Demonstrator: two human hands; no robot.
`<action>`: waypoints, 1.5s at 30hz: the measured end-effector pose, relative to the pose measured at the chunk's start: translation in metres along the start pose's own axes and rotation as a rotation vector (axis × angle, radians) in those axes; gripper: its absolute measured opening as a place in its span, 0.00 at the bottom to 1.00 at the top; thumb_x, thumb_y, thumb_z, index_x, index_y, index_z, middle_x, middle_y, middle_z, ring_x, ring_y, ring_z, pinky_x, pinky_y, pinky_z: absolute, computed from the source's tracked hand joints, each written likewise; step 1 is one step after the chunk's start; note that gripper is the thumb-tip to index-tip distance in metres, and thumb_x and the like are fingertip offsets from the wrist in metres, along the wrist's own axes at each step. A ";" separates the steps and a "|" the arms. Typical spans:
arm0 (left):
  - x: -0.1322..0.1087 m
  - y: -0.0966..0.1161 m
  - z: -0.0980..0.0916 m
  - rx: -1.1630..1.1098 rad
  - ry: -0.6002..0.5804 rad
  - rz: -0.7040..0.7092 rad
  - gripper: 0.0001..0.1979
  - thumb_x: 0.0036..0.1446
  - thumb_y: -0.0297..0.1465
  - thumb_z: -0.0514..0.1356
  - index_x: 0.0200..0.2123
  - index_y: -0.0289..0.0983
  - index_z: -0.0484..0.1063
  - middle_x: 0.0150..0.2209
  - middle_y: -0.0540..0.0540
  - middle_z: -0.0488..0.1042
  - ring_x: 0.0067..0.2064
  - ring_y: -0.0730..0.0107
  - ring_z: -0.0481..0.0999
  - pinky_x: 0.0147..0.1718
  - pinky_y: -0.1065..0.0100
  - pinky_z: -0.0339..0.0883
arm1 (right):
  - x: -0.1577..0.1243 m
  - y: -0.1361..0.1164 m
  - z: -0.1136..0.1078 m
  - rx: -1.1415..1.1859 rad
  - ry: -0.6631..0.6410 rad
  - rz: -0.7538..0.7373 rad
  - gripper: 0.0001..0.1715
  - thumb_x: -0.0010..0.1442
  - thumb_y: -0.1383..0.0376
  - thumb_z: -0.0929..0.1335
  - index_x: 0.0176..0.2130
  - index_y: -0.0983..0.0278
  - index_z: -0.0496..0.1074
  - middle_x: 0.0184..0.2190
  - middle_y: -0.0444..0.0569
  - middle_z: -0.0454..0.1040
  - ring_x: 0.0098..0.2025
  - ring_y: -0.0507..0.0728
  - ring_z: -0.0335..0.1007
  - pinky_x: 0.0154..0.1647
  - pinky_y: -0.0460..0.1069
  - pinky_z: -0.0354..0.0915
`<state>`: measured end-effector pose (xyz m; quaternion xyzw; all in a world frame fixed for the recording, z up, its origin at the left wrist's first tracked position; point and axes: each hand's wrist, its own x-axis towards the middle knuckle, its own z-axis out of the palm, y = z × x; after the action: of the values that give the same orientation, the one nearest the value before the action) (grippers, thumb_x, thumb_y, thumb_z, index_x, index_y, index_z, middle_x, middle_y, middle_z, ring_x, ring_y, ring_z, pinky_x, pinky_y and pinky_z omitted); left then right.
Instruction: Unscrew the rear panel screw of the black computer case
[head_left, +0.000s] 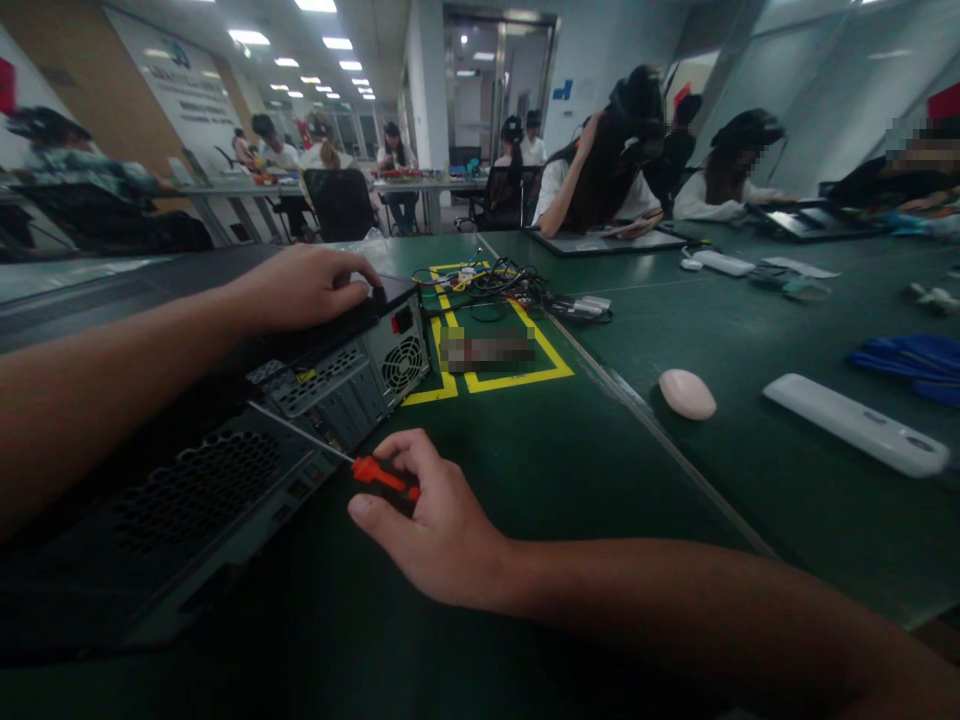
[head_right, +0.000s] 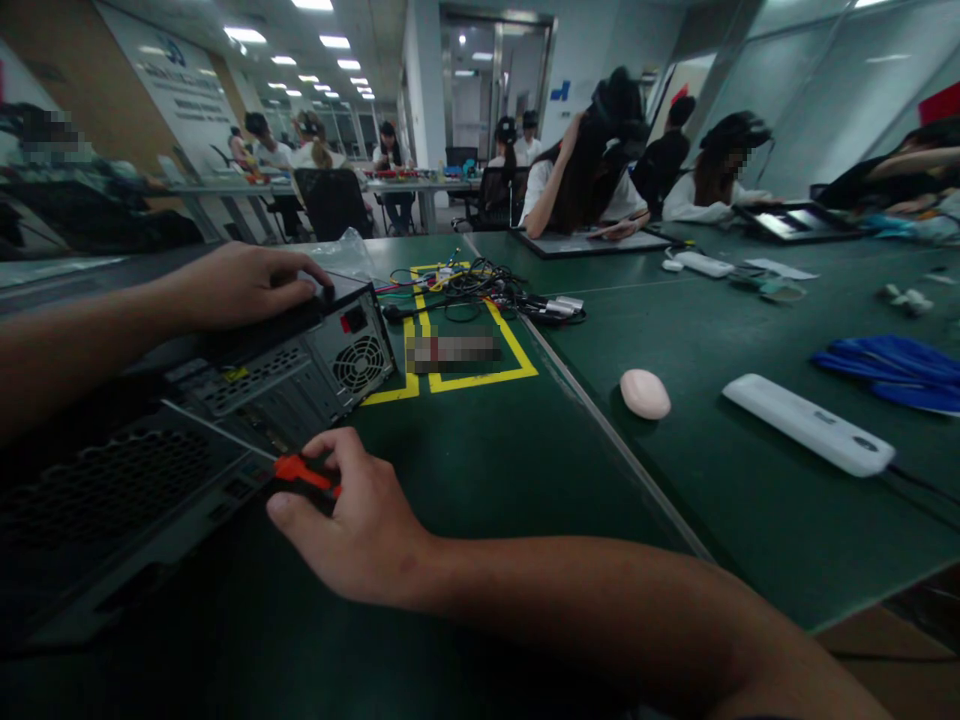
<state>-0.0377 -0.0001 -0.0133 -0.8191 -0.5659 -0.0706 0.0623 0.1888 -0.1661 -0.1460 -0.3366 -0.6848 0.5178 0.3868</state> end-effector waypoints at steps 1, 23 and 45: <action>0.000 0.000 0.000 -0.001 0.004 -0.002 0.28 0.69 0.41 0.51 0.60 0.35 0.81 0.37 0.43 0.79 0.36 0.63 0.73 0.43 0.62 0.62 | 0.000 0.000 0.000 0.001 -0.003 0.006 0.16 0.66 0.59 0.75 0.49 0.58 0.69 0.39 0.44 0.76 0.40 0.57 0.74 0.42 0.53 0.69; 0.000 0.001 0.000 0.019 0.013 -0.007 0.27 0.68 0.40 0.52 0.60 0.36 0.82 0.36 0.45 0.77 0.36 0.64 0.73 0.43 0.63 0.62 | 0.002 0.001 -0.001 0.013 0.004 -0.026 0.10 0.68 0.60 0.73 0.45 0.58 0.69 0.38 0.42 0.74 0.40 0.57 0.72 0.45 0.53 0.68; 0.001 0.002 0.000 0.032 0.011 -0.015 0.28 0.69 0.42 0.51 0.60 0.37 0.82 0.37 0.45 0.78 0.36 0.64 0.73 0.43 0.62 0.63 | 0.004 0.003 0.002 0.038 0.013 -0.041 0.08 0.75 0.61 0.69 0.43 0.61 0.77 0.35 0.43 0.75 0.39 0.56 0.73 0.43 0.52 0.68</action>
<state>-0.0358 0.0000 -0.0134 -0.8133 -0.5728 -0.0665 0.0778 0.1853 -0.1633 -0.1487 -0.3188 -0.6790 0.5204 0.4081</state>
